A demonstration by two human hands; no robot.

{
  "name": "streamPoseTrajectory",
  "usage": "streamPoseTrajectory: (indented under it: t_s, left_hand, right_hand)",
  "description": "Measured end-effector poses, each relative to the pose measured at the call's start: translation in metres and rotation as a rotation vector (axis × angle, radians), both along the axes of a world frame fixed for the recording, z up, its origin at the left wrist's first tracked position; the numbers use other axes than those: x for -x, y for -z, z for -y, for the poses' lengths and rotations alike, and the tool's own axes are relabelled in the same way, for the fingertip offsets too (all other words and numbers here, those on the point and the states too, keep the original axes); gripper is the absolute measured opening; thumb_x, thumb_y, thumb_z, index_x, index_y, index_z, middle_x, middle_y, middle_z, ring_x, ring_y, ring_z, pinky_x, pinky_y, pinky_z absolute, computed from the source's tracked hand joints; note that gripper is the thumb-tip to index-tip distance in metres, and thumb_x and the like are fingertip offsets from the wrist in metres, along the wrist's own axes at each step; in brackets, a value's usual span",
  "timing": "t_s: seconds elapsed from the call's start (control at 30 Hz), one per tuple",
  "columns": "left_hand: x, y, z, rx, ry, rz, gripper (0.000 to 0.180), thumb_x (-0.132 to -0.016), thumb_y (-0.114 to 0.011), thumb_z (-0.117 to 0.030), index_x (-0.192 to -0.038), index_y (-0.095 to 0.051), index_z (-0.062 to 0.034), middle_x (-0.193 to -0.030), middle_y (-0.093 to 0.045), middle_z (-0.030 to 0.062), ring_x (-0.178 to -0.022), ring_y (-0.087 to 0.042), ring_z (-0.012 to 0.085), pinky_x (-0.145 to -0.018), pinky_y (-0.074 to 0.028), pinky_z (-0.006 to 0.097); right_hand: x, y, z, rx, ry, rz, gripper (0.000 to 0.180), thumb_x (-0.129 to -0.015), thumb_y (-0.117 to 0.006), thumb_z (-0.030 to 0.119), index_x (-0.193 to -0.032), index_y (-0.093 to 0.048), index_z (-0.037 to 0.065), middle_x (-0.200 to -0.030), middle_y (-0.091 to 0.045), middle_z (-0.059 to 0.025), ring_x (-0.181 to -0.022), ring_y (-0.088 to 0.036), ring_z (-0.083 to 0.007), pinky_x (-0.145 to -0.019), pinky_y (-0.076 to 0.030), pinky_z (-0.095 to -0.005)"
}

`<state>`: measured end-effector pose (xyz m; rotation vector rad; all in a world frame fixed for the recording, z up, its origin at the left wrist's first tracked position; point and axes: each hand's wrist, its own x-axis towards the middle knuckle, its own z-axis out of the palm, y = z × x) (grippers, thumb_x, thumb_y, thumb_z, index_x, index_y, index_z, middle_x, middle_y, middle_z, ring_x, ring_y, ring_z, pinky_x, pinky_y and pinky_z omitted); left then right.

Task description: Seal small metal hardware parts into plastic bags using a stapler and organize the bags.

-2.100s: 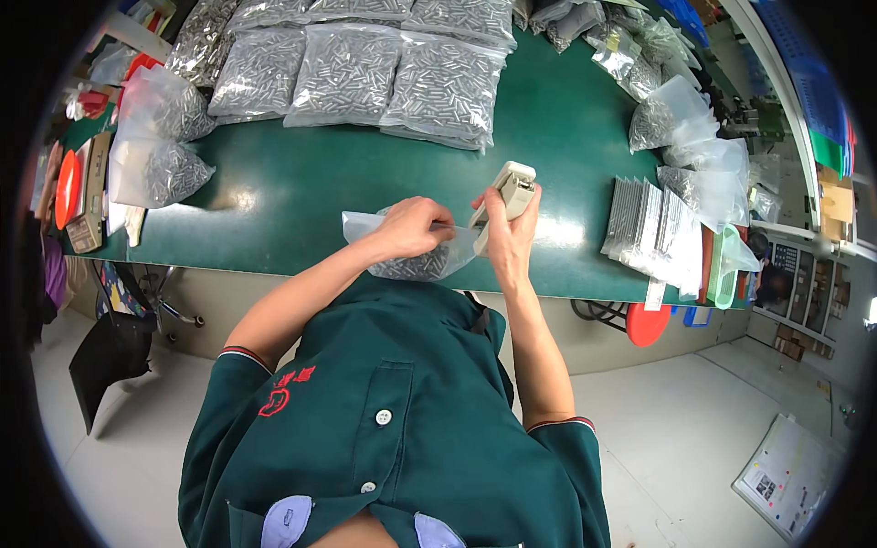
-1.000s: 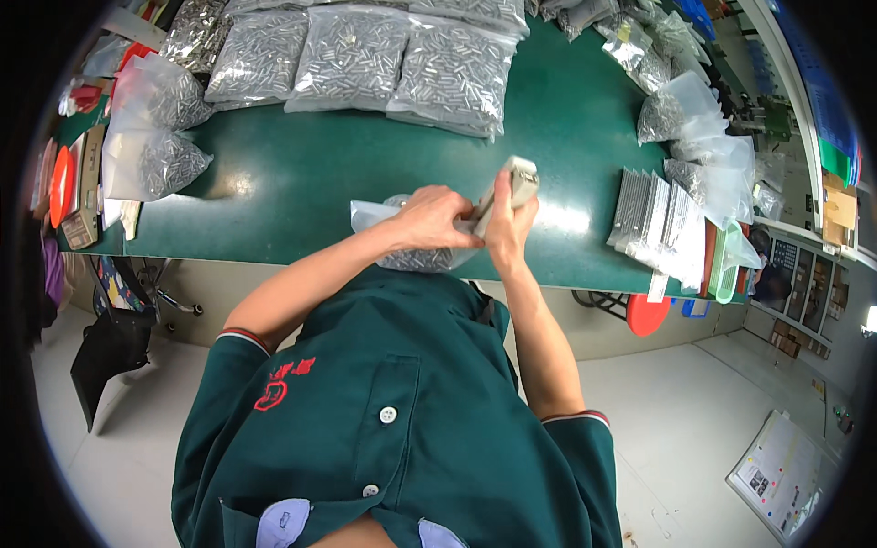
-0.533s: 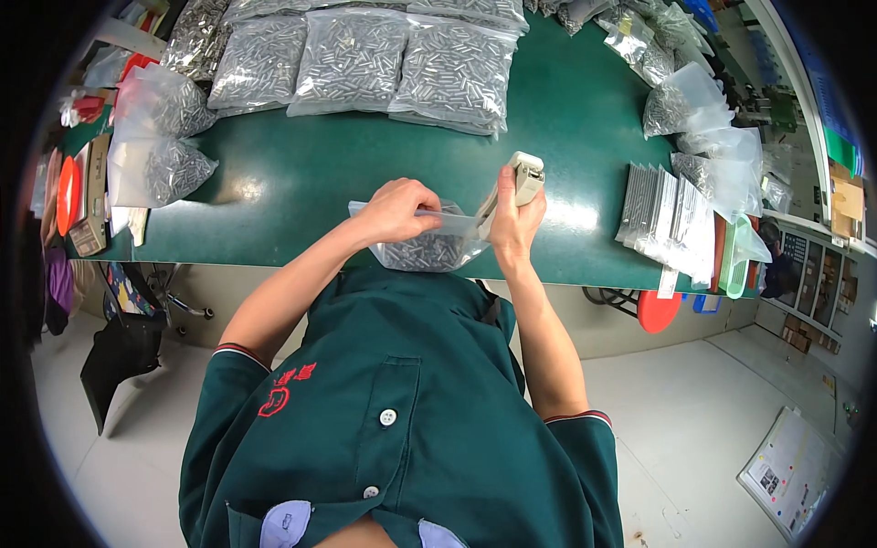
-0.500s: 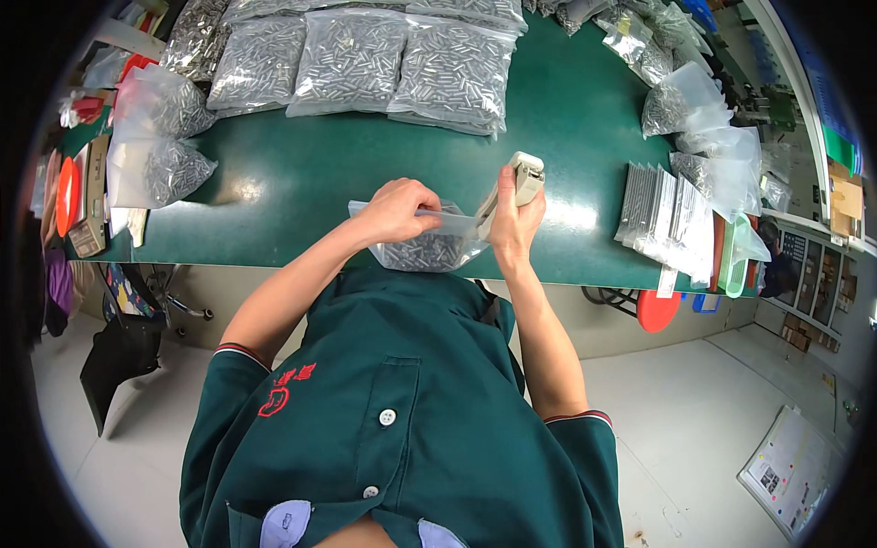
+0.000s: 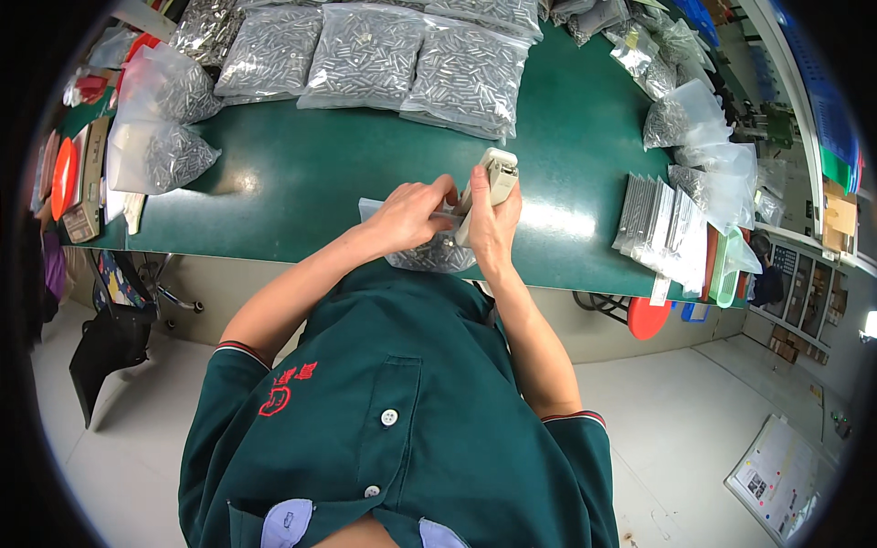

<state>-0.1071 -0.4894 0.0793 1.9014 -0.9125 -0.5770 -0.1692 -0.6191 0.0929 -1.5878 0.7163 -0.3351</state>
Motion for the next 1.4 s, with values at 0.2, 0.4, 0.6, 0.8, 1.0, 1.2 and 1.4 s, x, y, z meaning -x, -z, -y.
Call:
streamPoseTrajectory:
  t_s: [0.2, 0.4, 0.6, 0.8, 1.0, 1.2, 1.4]
  left_hand:
    - [-0.004, -0.003, -0.002, -0.025, 0.055, -0.040, 0.034, -0.068, -0.065, -0.009, -0.096, -0.048, -0.0004, -0.071, -0.059, 0.0174, -0.069, -0.058, 0.0366, -0.062, -0.043, 0.044]
    - [-0.015, -0.027, 0.002, -0.270, 0.263, -0.133, 0.049, -0.058, -0.075, -0.034, -0.086, -0.062, 0.0044, -0.073, -0.064, 0.0182, -0.069, -0.062, 0.0340, -0.065, -0.047, 0.041]
    - [-0.011, -0.015, 0.008, -0.291, 0.141, -0.093, 0.050, -0.055, -0.076, -0.040, -0.079, -0.066, 0.0030, -0.072, -0.064, 0.0184, -0.068, -0.062, 0.0328, -0.065, -0.048, 0.040]
    - [-0.034, -0.009, -0.019, -0.161, 0.205, -0.065, 0.028, -0.065, -0.070, -0.022, -0.081, -0.067, 0.0004, -0.074, -0.064, 0.0168, -0.073, -0.062, 0.0314, -0.066, -0.047, 0.038]
    - [-0.043, -0.015, -0.057, -0.218, 0.126, -0.154, 0.016, -0.073, -0.063, -0.010, -0.084, -0.067, -0.0001, -0.074, -0.064, 0.0143, -0.070, -0.061, 0.0265, -0.064, -0.046, 0.036]
    - [-0.038, -0.014, -0.056, -0.178, 0.110, -0.135, 0.015, -0.072, -0.061, -0.007, -0.083, -0.067, 0.0011, -0.072, -0.065, 0.0148, -0.068, -0.062, 0.0269, -0.063, -0.046, 0.037]
    - [-0.032, -0.008, -0.060, -0.090, 0.057, -0.071, 0.019, -0.071, -0.061, -0.004, -0.089, -0.057, 0.0012, -0.069, -0.064, 0.0146, -0.066, -0.061, 0.0320, -0.061, -0.045, 0.039]
  right_hand:
    - [0.000, 0.008, 0.001, 0.048, -0.002, 0.019, 0.032, -0.087, -0.061, 0.031, -0.091, -0.053, 0.000, -0.080, -0.056, -0.0052, -0.071, -0.052, -0.0121, -0.061, -0.044, -0.0278]
    - [-0.002, 0.008, -0.004, 0.041, 0.031, 0.026, 0.030, -0.087, -0.059, 0.030, -0.087, -0.054, 0.000, -0.074, -0.056, -0.0052, -0.066, -0.052, -0.0120, -0.058, -0.044, -0.0278]
    - [-0.004, 0.020, -0.001, 0.019, 0.092, 0.051, 0.031, -0.087, -0.059, 0.029, -0.085, -0.055, -0.001, -0.074, -0.057, -0.0059, -0.067, -0.052, -0.0128, -0.059, -0.043, -0.0289]
    - [-0.010, 0.017, -0.003, 0.105, 0.084, 0.029, 0.030, -0.087, -0.059, 0.030, -0.084, -0.055, 0.000, -0.073, -0.056, -0.0047, -0.067, -0.050, -0.0124, -0.061, -0.043, -0.0289]
    - [-0.009, 0.003, -0.008, -0.015, 0.108, -0.032, 0.029, -0.087, -0.060, 0.030, -0.087, -0.055, 0.001, -0.074, -0.056, -0.0044, -0.067, -0.050, -0.0114, -0.061, -0.043, -0.0275]
    - [-0.014, 0.007, -0.024, -0.002, 0.093, 0.034, 0.031, -0.087, -0.060, 0.032, -0.089, -0.053, 0.002, -0.071, -0.056, -0.0042, -0.063, -0.053, -0.0115, -0.055, -0.044, -0.0267]
    - [-0.026, 0.003, -0.052, -0.075, 0.039, 0.033, 0.031, -0.088, -0.060, 0.032, -0.089, -0.052, 0.002, -0.073, -0.056, -0.0042, -0.064, -0.052, -0.0111, -0.056, -0.043, -0.0267]
